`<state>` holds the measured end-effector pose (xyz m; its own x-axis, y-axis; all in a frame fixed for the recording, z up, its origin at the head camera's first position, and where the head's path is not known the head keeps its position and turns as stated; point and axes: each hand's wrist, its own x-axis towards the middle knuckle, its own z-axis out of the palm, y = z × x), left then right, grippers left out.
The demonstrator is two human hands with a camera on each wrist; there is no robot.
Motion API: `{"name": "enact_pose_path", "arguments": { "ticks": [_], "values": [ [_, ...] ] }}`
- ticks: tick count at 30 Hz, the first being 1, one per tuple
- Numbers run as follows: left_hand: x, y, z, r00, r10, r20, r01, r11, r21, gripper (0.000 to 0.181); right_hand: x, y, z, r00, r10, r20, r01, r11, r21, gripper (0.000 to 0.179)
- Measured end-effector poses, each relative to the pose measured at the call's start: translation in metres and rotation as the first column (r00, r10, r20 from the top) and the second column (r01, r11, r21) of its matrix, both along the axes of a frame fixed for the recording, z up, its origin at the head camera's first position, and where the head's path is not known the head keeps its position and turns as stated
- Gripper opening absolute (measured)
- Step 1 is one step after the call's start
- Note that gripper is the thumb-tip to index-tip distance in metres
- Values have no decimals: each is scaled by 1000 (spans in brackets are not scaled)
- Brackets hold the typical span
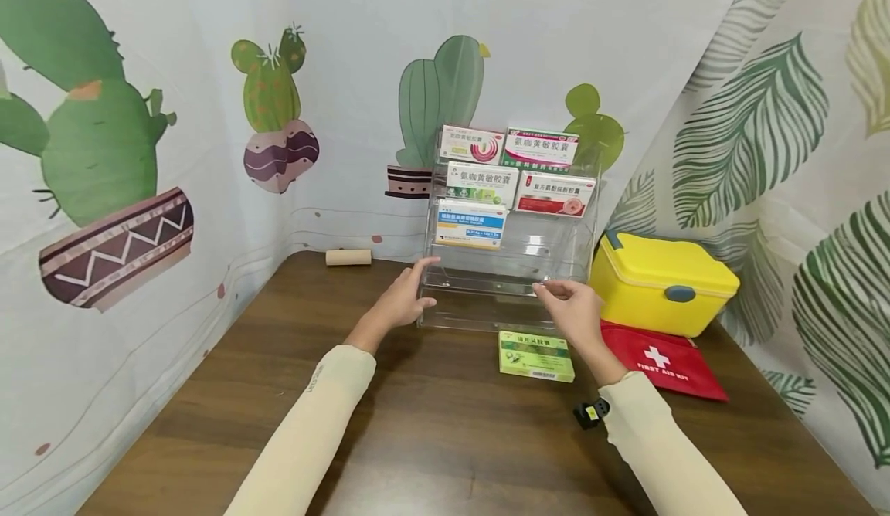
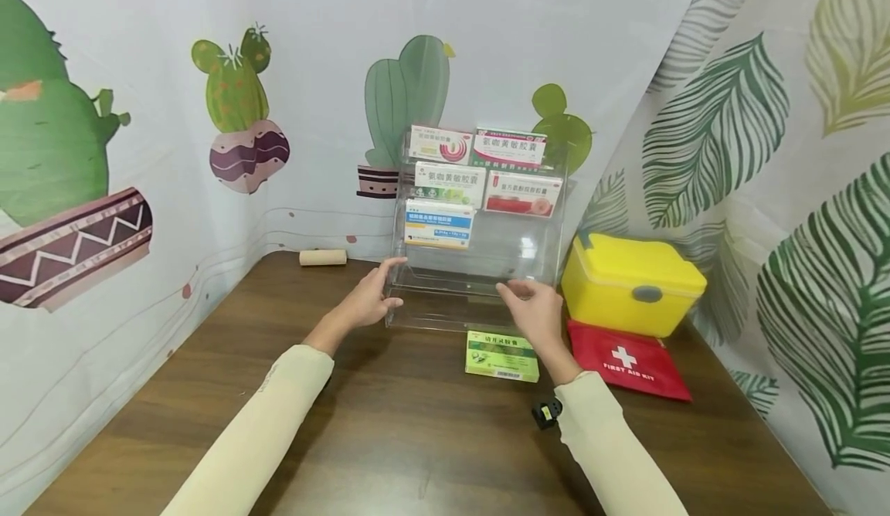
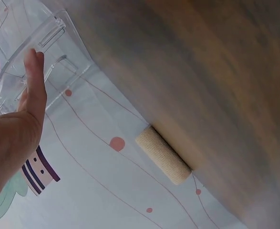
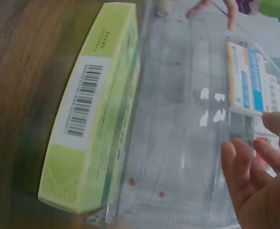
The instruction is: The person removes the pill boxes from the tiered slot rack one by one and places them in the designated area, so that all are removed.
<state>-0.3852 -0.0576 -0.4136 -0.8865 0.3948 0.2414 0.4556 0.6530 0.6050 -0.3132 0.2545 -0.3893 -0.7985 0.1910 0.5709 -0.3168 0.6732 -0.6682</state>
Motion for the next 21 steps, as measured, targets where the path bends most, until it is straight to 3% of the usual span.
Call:
{"name": "enact_pose_path", "arguments": {
  "ticks": [14, 21],
  "values": [
    [2, 5, -1, 1000, 16, -13, -16, 1000, -19, 81, -29, -32, 14, 995, 6, -100, -20, 989, -145, 26],
    [3, 5, -1, 999, 34, -17, -34, 999, -22, 81, -45, -47, 24, 999, 23, -42, -29, 989, -144, 35]
  ]
}}
